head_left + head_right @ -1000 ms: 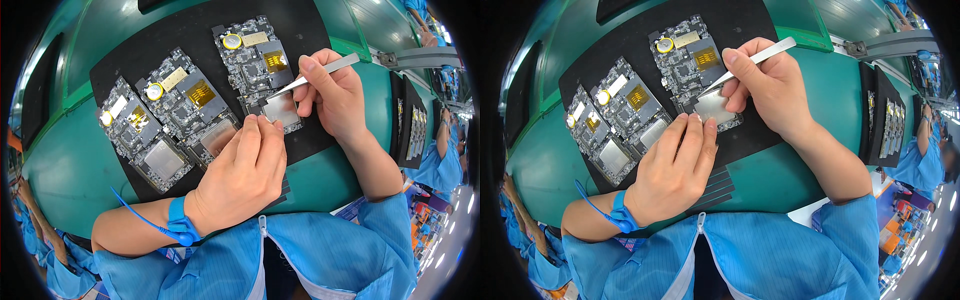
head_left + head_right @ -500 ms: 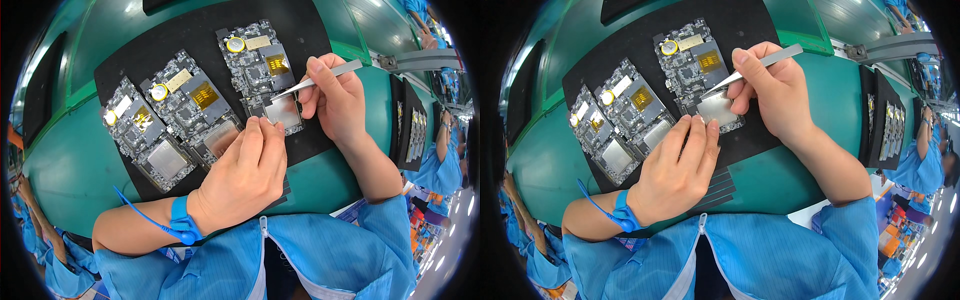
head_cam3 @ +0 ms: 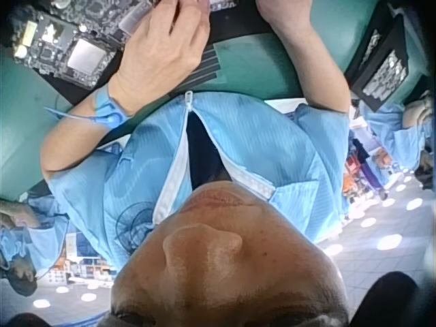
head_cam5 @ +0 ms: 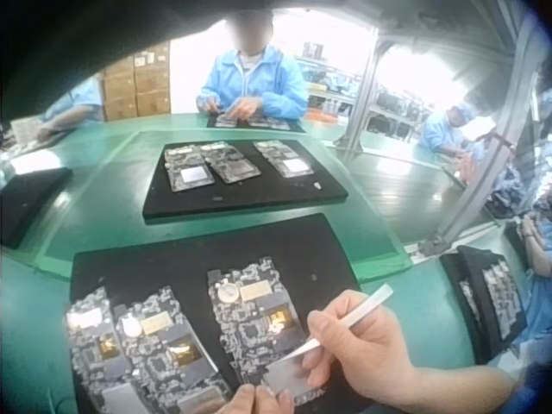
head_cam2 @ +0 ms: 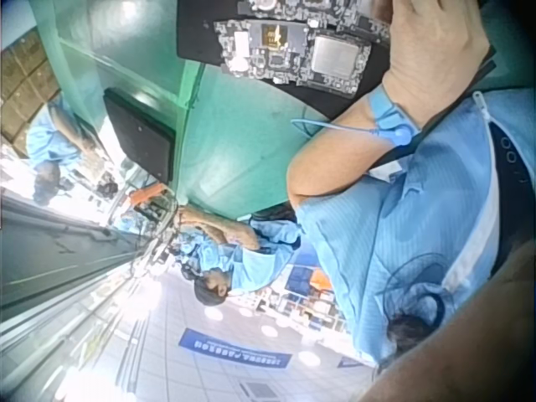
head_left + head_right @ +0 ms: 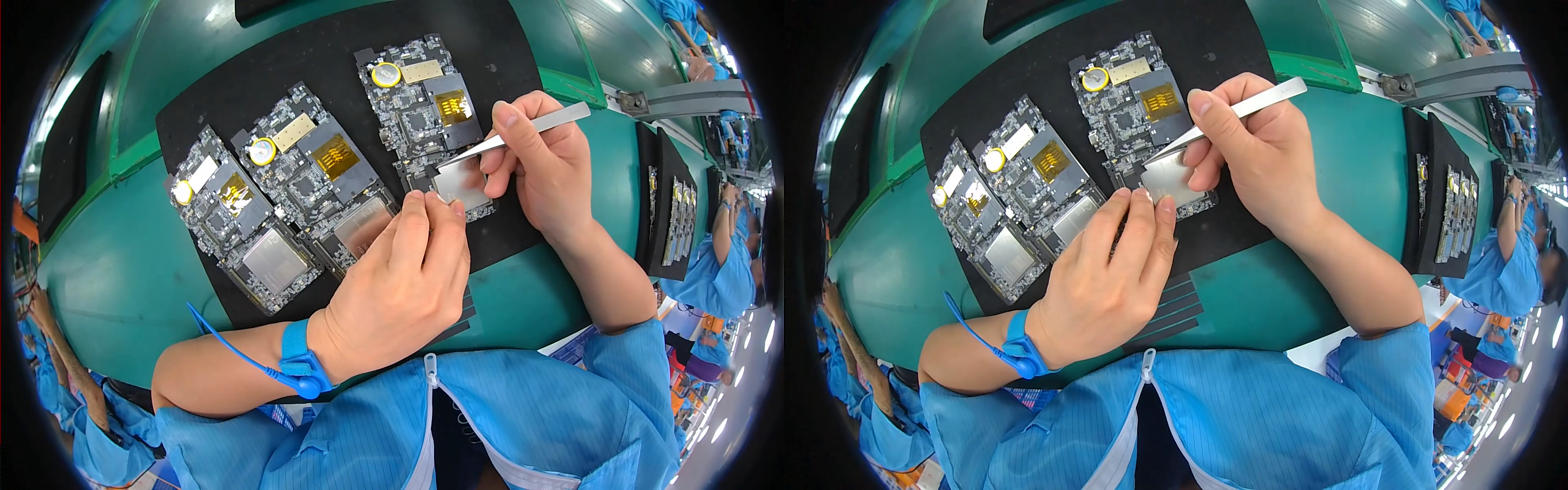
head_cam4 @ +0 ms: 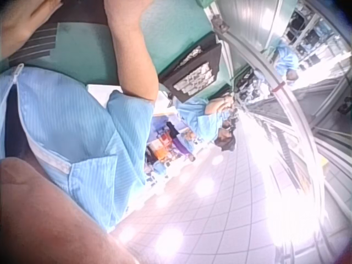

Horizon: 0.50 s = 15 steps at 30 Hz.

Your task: The person uses tweezers to pick up small rectangular components from a strip and place them onto specific spots on multiple circuit boards. They repeat this process for several boards, moving each completed board aside and bringing a new one into the workspace.

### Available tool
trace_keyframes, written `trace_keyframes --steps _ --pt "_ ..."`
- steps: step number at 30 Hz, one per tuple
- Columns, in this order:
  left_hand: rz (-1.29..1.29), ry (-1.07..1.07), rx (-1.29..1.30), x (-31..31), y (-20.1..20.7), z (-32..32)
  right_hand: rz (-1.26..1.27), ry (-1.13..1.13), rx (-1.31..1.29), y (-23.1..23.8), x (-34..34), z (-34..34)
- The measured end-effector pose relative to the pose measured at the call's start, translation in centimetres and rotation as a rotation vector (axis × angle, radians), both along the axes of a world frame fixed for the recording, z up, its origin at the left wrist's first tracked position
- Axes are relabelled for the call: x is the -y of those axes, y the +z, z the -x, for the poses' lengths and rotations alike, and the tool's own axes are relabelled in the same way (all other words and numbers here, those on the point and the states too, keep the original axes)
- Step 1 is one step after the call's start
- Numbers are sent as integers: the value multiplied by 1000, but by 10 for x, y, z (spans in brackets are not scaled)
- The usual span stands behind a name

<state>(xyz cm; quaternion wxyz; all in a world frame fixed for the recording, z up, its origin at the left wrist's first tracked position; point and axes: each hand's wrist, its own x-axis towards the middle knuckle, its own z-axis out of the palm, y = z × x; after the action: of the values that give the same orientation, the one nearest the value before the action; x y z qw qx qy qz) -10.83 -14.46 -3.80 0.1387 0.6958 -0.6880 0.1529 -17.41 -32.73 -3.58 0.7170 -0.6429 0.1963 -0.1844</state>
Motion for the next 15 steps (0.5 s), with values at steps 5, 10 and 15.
trace_keyframes --steps 5,10,15 --pt "8 45 -65 2 3 0 -14 -4 11 -1 0 0" --pt "14 47 -120 2 2 0 -7 -2 -9 1 0 1" --pt "-29 7 -17 0 2 0 -18 -1 -4 1 0 0"
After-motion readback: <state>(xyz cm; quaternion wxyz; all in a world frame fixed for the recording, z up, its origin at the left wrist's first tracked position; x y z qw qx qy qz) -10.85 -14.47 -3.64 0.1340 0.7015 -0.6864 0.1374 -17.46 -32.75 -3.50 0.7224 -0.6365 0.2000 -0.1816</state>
